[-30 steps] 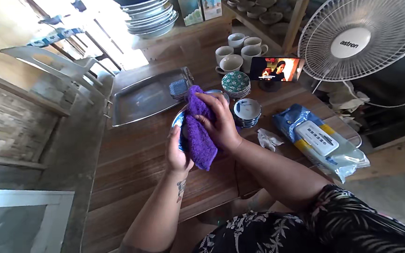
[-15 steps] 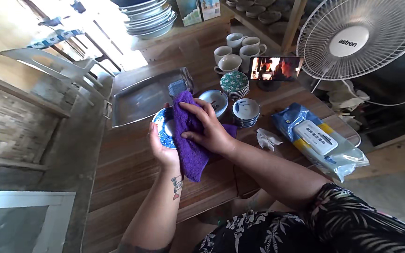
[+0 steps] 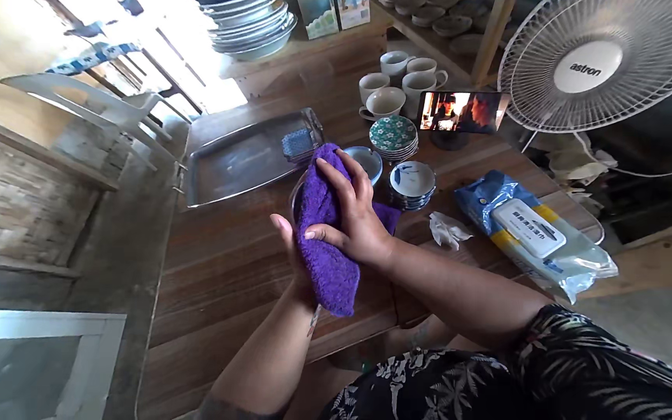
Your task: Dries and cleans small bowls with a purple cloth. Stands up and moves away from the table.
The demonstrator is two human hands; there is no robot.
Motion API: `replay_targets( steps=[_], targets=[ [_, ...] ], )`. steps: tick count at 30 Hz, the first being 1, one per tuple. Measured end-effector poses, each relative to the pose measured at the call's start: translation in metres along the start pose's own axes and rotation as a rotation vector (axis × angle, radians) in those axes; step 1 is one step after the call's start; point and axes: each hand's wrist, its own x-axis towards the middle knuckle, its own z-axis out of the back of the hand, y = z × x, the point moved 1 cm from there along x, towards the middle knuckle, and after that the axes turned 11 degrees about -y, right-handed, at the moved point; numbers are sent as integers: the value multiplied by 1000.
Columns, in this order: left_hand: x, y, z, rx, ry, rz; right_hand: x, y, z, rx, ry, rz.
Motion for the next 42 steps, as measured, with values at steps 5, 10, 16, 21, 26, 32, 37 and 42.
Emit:
replay_targets(
  steps=[5,10,16,21,26,32,37,42],
  targets=[
    [13,28,26,-12,139,-54,2,-5,-1,-14,-55,-49],
    [5,10,20,-19,87,-23,-1,-6,-5,52,24,10],
    [10,-26,-9,194,-252,66,7,-9,-2,120,154,51],
    [16,-34,-20,251,-323,44,15,-16,0,172,224,64],
    [13,-27,-14,157,-209,97,16,-17,1,135,133,80],
    [-13,-17,-9,202,-252,392,17,-22,6,80,-41,9],
    [-5,1,-10,-42,-52,332,21,-22,7,38,-126,-18],
    [1,-5,-16,93,0,143,24,-21,7,58,-181,-3]
  ],
)
